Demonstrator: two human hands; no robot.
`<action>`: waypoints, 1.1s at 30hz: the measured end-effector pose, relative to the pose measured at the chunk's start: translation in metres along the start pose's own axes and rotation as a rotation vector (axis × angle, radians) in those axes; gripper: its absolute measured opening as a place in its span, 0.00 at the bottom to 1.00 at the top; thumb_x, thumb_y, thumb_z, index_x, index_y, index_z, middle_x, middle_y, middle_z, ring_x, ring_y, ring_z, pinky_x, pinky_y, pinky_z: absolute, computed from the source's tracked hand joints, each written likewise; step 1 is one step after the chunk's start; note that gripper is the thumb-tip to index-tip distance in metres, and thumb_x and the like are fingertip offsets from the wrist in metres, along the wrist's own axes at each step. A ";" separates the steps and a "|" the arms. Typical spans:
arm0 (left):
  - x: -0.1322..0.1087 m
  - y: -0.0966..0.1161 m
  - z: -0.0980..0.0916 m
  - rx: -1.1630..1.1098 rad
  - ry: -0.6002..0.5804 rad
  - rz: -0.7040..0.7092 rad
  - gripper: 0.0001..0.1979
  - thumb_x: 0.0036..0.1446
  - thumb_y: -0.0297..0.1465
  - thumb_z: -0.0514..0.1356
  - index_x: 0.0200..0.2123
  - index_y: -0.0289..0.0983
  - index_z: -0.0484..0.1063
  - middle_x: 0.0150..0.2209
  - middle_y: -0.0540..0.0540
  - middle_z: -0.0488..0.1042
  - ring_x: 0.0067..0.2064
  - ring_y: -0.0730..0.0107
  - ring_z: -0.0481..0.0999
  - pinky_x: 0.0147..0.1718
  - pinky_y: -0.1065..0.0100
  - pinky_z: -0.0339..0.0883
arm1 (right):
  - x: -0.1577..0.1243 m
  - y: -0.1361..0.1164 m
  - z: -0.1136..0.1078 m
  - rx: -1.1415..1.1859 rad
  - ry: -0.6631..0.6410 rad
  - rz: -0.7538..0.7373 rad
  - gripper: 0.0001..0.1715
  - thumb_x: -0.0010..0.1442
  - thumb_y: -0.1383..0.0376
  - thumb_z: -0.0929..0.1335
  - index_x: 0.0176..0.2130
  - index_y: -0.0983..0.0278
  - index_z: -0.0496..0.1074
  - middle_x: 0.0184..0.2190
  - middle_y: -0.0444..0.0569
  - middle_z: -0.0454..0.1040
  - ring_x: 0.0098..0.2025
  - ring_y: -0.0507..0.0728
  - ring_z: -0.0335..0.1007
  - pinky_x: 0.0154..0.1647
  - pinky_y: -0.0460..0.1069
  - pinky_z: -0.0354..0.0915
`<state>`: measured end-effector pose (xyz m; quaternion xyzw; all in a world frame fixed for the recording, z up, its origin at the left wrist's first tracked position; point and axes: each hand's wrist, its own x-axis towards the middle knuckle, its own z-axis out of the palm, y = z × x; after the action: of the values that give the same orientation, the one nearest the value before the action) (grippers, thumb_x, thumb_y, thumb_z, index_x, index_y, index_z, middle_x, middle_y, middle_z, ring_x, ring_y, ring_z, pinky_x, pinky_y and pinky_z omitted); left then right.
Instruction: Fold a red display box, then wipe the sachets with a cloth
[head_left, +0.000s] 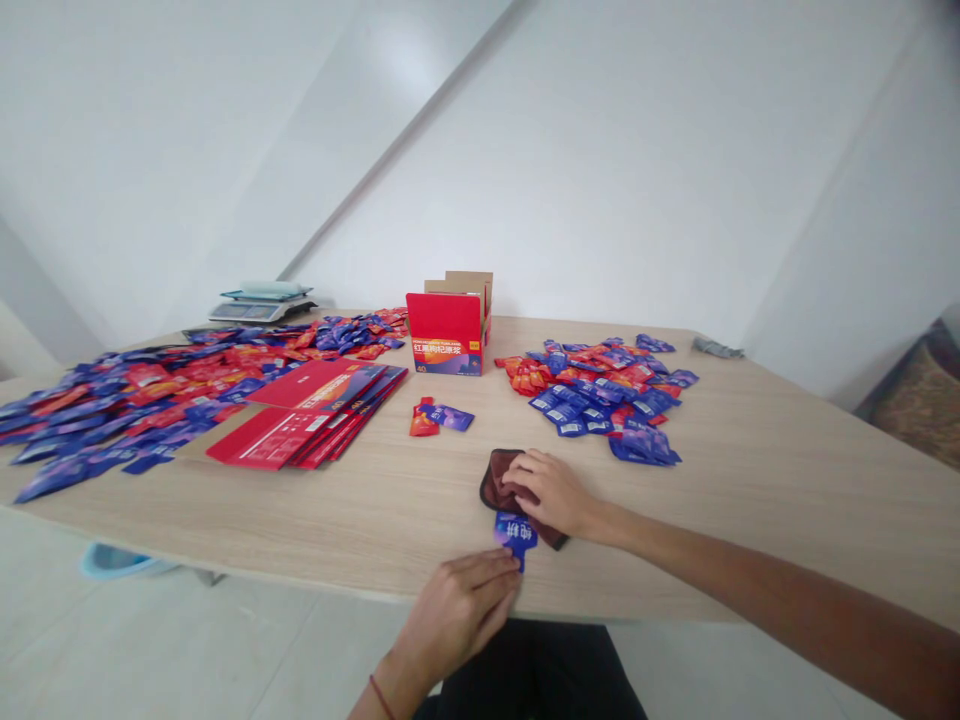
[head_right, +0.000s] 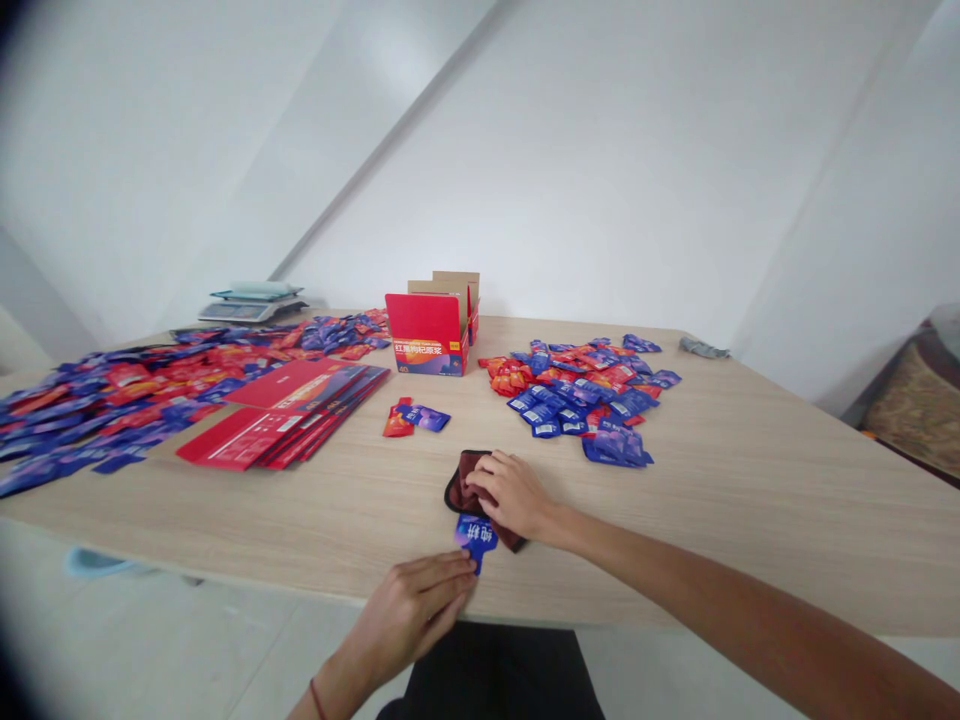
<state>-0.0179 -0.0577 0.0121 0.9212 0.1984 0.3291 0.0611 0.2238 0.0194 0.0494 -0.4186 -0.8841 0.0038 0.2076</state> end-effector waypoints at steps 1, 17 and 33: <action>-0.001 -0.001 0.001 -0.002 -0.005 0.001 0.14 0.70 0.25 0.57 0.55 0.38 0.77 0.54 0.44 0.81 0.58 0.65 0.80 0.62 0.64 0.71 | 0.002 0.004 0.000 0.000 0.004 0.002 0.16 0.60 0.70 0.71 0.48 0.58 0.77 0.47 0.49 0.77 0.52 0.60 0.69 0.55 0.55 0.65; -0.002 -0.003 0.004 0.018 0.012 0.010 0.13 0.69 0.25 0.59 0.53 0.38 0.78 0.54 0.46 0.81 0.56 0.66 0.81 0.61 0.66 0.72 | 0.028 0.034 -0.003 0.162 0.202 0.128 0.14 0.57 0.73 0.71 0.42 0.59 0.79 0.42 0.48 0.80 0.48 0.60 0.73 0.51 0.54 0.66; -0.001 0.000 0.003 0.026 0.006 -0.005 0.14 0.69 0.25 0.58 0.54 0.38 0.77 0.52 0.46 0.82 0.55 0.65 0.81 0.59 0.64 0.74 | -0.009 -0.039 -0.008 0.424 0.204 0.134 0.18 0.53 0.74 0.73 0.44 0.58 0.80 0.44 0.47 0.80 0.48 0.59 0.75 0.52 0.54 0.68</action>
<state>-0.0169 -0.0576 0.0094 0.9204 0.2052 0.3292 0.0492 0.2030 -0.0140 0.0603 -0.4217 -0.8082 0.1606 0.3783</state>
